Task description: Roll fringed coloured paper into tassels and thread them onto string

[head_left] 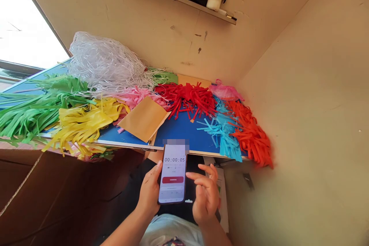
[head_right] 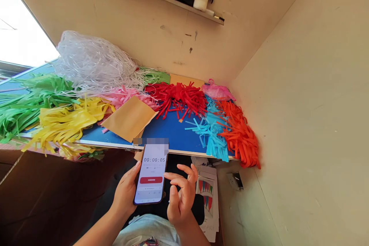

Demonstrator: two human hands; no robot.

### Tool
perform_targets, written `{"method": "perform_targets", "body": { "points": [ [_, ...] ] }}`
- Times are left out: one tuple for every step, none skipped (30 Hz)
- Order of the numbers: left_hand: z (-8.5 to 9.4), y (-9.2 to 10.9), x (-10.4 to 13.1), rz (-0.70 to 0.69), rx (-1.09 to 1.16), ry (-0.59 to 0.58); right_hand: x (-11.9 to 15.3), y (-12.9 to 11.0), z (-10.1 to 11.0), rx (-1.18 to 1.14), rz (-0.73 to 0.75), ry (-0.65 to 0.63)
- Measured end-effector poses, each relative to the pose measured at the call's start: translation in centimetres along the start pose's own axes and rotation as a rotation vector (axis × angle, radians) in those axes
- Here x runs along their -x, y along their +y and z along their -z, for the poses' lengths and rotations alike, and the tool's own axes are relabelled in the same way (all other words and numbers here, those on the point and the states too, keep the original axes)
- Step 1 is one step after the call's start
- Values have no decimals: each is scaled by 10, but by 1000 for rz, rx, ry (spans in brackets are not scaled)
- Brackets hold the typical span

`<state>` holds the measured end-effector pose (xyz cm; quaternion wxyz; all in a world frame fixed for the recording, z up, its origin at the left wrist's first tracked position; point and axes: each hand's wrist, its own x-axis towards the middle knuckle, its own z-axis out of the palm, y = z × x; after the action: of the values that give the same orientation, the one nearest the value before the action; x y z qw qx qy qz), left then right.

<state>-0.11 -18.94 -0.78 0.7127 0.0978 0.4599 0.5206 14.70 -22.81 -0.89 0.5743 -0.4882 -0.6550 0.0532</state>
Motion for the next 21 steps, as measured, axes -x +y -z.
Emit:
{"method": "perform_targets", "body": {
  "points": [
    [0, 0, 0, 0, 7, 3, 0, 0, 0, 0, 1, 2],
    [0, 0, 0, 0, 12, 3, 0, 0, 0, 2, 3, 3],
    [0, 0, 0, 1, 13, 2, 0, 0, 0, 7, 2, 2],
    [0, 0, 0, 2, 11, 3, 0, 0, 0, 13, 0, 0],
    [0, 0, 0, 2, 7, 4, 0, 0, 1, 21, -3, -3],
    [0, 0, 0, -1, 2, 8, 0, 0, 1, 29, -7, -6],
    [0, 0, 0, -2, -4, 10, 0, -1, 1, 35, -10, -9],
    [0, 0, 0, -2, -10, 8, 0, -1, 1, 39, -12, -11],
    [0, 0, 1, -2, -19, 4, 0, -1, 1, 41, -12, -13],
    [0, 0, 1, -4, -29, 1, 0, -1, 1, 41, -9, -14],
    [0, 0, 1, -7, -39, -1, 0, -1, 1, 38, -7, -13],
    [0, 0, 1, -11, -47, 0, 1, 0, 0, 34, -5, -10],
    [0, 0, 1, -14, -52, 0, 1, 0, 0, 29, -4, -7],
    [0, 0, 1, -17, -53, 2, 1, 0, 0, 27, -5, -6],
    [0, 0, 0, -19, -52, 3, 1, 0, 0, 26, -5, -7],
    [0, 0, 0, -20, -51, 3, 1, 0, 0, 25, -6, -10],
    [0, -1, 0, -22, -49, 6, 1, 0, 0, 24, -6, -13],
    [1, -1, 0, -25, -48, 11, 1, 0, 0, 22, -7, -14],
    [1, -1, 0, -27, -47, 15, 1, 0, 0, 20, -6, -14],
    [1, -1, 0, -29, -45, 17, 1, 0, 0, 16, -6, -12],
    [1, -1, 0, -28, -42, 17, 2, 0, 0, 13, -6, -10]
  ]
}}
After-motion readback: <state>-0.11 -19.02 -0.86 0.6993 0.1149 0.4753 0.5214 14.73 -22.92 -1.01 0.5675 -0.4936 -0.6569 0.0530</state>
